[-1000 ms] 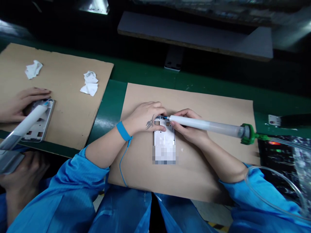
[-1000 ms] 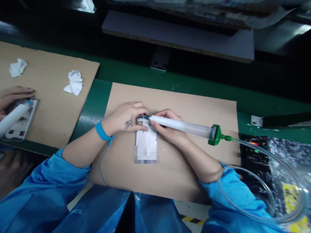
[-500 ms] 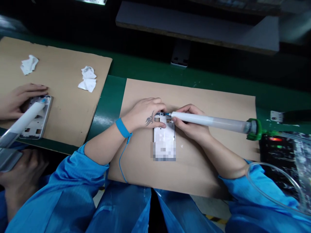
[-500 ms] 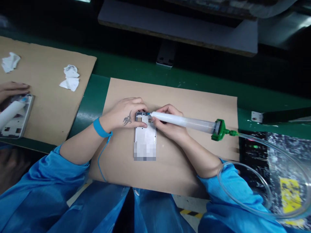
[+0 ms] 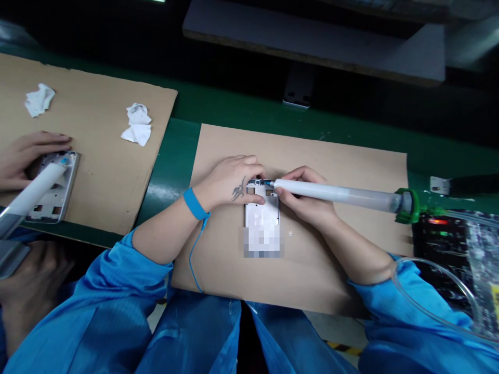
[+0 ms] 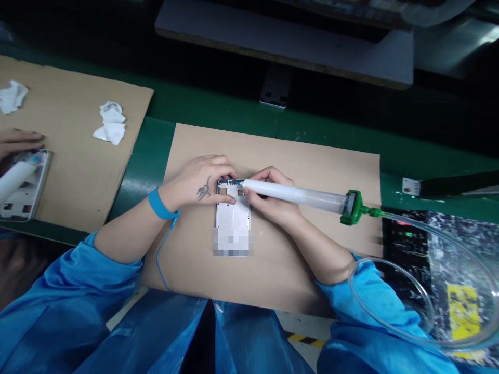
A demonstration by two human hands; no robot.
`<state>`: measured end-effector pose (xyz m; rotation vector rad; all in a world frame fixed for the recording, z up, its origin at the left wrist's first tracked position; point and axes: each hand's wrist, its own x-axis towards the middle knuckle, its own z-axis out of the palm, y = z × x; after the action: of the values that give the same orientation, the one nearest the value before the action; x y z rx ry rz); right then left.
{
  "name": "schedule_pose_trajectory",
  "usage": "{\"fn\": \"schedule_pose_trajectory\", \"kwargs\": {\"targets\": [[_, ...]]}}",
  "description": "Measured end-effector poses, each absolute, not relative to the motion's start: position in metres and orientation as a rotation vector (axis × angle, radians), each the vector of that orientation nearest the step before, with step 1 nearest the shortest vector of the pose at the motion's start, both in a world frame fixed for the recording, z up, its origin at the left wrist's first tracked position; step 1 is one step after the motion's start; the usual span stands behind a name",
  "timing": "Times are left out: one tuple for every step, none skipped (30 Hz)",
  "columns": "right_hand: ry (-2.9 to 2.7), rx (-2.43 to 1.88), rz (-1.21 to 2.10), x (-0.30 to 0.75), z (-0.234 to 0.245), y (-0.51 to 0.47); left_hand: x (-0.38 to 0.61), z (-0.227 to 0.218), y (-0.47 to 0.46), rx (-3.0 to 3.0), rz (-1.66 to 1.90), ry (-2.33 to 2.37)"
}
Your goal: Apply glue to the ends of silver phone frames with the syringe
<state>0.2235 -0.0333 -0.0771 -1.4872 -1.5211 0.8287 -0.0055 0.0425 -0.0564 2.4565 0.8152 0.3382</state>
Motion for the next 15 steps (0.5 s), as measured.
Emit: {"fn": "schedule_pose_trajectory", "kwargs": {"targets": [[-1.522,-1.483,0.829,0.2236,-0.0771,-0.0333,-0.0056,-0.0566,0.0426,2.456,0.339,0.815],[-1.524,-1.479,0.829,0.2238,-0.077,-0.0334,-0.0056,-0.0569,0.0426,2.457,0.34,0.815],[-1.523,-1.476,0.828,0.2239,-0.0767,-0.0334,-0.0056,-0.057,0.0427,2.459,0.343,0.811],[-1.524,-1.476,0.828,0.224,-0.0765,-0.0334,-0.0055,-0.0571,0.0427,2.461,0.346,0.809],[-1.524,-1.48,0.831,0.224,-0.0762,-0.0334,-0.0054,-0.0571,0.0427,2.463,0.349,0.804],[-1.524,-1.484,0.835,0.2241,-0.0761,-0.0333,-0.0052,-0.057,0.0427,2.464,0.35,0.801],[-1.524,-1.489,0.839,0.2242,-0.076,-0.0333,-0.0051,-0.0569,0.0427,2.463,0.346,0.801],[-1.526,-1.493,0.842,0.2242,-0.076,-0.0332,-0.005,-0.0568,0.0427,2.462,0.341,0.804],[-1.526,-1.496,0.843,0.2242,-0.0761,-0.0331,-0.005,-0.0566,0.0427,2.463,0.334,0.808],[-1.525,-1.496,0.843,0.2241,-0.0762,-0.0331,-0.0049,-0.0565,0.0428,2.463,0.329,0.812],[-1.523,-1.494,0.843,0.224,-0.0764,-0.0331,-0.005,-0.0565,0.0429,2.463,0.326,0.812],[-1.52,-1.492,0.842,0.224,-0.0765,-0.0332,-0.005,-0.0564,0.043,2.464,0.327,0.812],[-1.518,-1.489,0.842,0.2241,-0.0767,-0.0334,-0.005,-0.0564,0.043,2.464,0.33,0.808],[-1.518,-1.485,0.841,0.2245,-0.0771,-0.0336,-0.005,-0.0564,0.043,2.466,0.331,0.808],[-1.52,-1.476,0.841,0.2251,-0.0776,-0.0339,-0.0049,-0.0564,0.0429,2.47,0.332,0.81]]}}
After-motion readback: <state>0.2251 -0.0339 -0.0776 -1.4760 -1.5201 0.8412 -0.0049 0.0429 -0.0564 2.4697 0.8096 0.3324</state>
